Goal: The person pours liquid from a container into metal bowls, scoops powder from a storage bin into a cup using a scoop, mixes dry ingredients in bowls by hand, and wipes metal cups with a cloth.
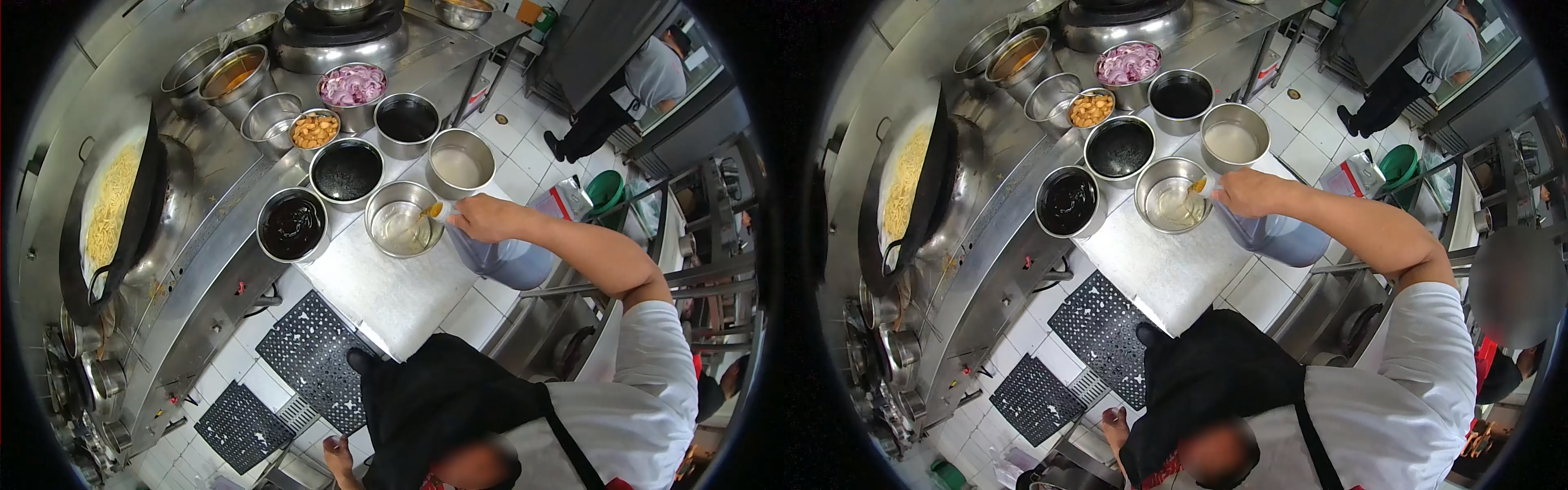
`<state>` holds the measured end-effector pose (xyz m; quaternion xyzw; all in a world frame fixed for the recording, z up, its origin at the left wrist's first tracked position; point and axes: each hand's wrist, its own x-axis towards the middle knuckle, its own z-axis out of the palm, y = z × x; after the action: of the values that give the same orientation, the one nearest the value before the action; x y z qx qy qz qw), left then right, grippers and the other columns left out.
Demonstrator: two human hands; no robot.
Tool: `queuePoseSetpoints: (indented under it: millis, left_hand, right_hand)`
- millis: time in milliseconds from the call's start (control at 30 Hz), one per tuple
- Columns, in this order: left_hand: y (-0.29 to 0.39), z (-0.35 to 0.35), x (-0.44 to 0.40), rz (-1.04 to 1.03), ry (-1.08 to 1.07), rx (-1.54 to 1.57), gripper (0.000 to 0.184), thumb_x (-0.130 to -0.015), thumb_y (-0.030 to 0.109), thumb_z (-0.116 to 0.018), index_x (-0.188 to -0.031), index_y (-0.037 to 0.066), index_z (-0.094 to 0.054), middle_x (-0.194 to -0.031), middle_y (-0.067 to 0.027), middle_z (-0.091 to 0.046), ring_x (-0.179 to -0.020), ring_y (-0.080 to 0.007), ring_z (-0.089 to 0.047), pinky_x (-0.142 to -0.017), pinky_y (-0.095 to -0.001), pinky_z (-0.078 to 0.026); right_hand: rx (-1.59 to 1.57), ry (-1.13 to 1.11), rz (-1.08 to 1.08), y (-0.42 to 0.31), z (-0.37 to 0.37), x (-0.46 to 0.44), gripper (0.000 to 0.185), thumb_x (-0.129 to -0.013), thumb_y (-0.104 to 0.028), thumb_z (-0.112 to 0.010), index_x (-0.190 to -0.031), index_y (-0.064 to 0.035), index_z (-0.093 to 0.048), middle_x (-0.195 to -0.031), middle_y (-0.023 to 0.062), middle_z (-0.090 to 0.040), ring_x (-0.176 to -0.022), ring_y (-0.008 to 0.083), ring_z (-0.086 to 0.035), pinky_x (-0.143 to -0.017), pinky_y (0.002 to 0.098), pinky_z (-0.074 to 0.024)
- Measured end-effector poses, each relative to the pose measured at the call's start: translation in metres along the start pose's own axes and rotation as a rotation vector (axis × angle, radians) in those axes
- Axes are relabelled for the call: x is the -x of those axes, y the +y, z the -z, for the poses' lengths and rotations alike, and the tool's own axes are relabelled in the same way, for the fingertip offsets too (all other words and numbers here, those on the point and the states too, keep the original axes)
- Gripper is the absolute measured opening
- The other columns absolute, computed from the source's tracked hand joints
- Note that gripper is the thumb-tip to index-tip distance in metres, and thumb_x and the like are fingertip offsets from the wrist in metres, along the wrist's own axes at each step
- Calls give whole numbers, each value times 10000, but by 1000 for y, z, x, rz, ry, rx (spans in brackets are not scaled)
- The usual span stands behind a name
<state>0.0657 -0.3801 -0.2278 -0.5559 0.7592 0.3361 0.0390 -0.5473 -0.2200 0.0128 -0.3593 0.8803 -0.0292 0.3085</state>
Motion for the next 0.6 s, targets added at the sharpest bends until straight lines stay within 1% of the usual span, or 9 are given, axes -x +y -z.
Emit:
queuePoseSetpoints:
  millis: [167,400,600]
  left_hand:
    - [11,-1,9,62,21,-9,495,-818,381,-720,-1035,-33,-558,-902,-192,-622,-828,-345,-617,-735,-408,-486]
    - [11,-2,16,73,4,5,452,-817,338,-724,-1022,-31,-562,-903,-185,-622,-833,-333,-619,-748,-408,-489]
    - [16,-3,19,89,-1,28,434,-815,317,-723,-1012,-37,-568,-881,-188,-624,-824,-334,-625,-746,-406,-492]
  right_hand:
    - [16,-9,16,4,-2,-3,463,-994,-319,-407,-927,81,-629,-917,281,-646,-911,420,-630,-837,477,-494]
    - [48,-6,63,7,-4,-7,471,-996,-317,-401,-912,86,-631,-914,272,-642,-910,422,-624,-836,477,-494]
    - [49,-46,8,0,-1,-8,470,-995,-315,-404,-908,85,-634,-954,276,-630,-933,415,-618,-848,471,-488]
